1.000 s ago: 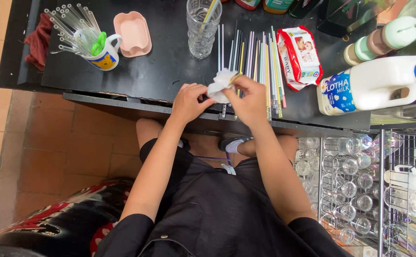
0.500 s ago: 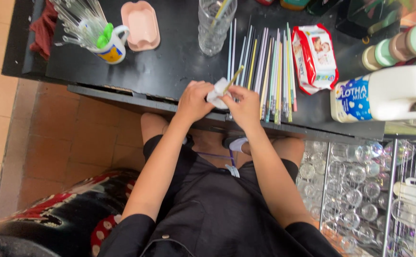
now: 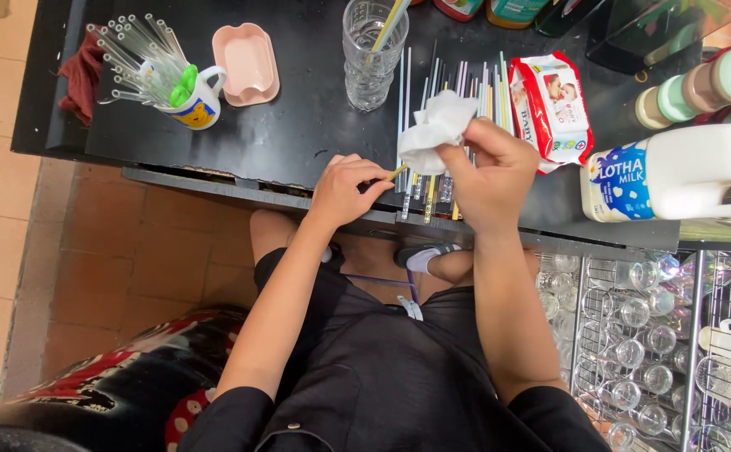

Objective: Cleaning and organizing reusable straws at a counter.

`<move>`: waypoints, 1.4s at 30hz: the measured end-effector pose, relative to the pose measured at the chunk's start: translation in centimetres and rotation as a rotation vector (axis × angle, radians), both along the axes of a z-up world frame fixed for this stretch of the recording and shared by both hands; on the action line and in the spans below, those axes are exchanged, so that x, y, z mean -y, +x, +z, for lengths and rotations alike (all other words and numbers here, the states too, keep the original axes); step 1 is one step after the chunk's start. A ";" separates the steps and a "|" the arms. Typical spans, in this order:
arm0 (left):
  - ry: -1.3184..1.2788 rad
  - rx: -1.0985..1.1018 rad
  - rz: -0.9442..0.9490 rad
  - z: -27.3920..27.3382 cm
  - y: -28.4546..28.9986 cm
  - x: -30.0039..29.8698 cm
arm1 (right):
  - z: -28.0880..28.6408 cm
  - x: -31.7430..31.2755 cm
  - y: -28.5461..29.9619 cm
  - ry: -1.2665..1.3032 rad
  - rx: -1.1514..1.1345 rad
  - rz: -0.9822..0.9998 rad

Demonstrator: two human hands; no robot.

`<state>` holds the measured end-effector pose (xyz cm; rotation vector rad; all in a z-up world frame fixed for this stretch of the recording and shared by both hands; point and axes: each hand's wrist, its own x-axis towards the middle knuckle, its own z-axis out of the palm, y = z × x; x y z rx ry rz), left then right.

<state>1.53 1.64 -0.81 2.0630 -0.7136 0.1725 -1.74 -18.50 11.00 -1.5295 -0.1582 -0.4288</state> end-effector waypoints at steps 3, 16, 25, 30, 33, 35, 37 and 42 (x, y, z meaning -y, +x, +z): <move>0.012 0.011 0.002 -0.3 0.1 0.0 | -1.9 0.4 -0.2 -0.151 0.049 0.023; -0.008 0.018 0.000 -1.9 0.4 -0.4 | -12.6 -2.8 0.1 -0.378 -0.262 -0.042; 0.031 0.038 -0.017 -0.2 0.0 -0.2 | -5.8 -0.9 1.1 -0.030 -0.171 0.035; 0.033 0.036 0.006 -0.6 0.0 0.0 | -0.4 0.6 -0.5 0.066 0.051 -0.030; 0.018 -0.006 0.023 -0.5 0.1 0.0 | 0.0 2.0 -2.3 0.168 0.200 -0.158; -0.013 -0.005 0.032 -1.5 -0.2 -0.1 | -1.4 2.9 -3.8 0.168 0.176 -0.178; -0.046 0.002 0.036 -1.4 -0.2 -0.1 | -3.3 4.0 -5.7 0.166 0.157 -0.204; -0.093 -0.107 0.070 -0.8 -1.0 -0.2 | -9.0 5.8 -11.9 0.091 -0.404 -0.169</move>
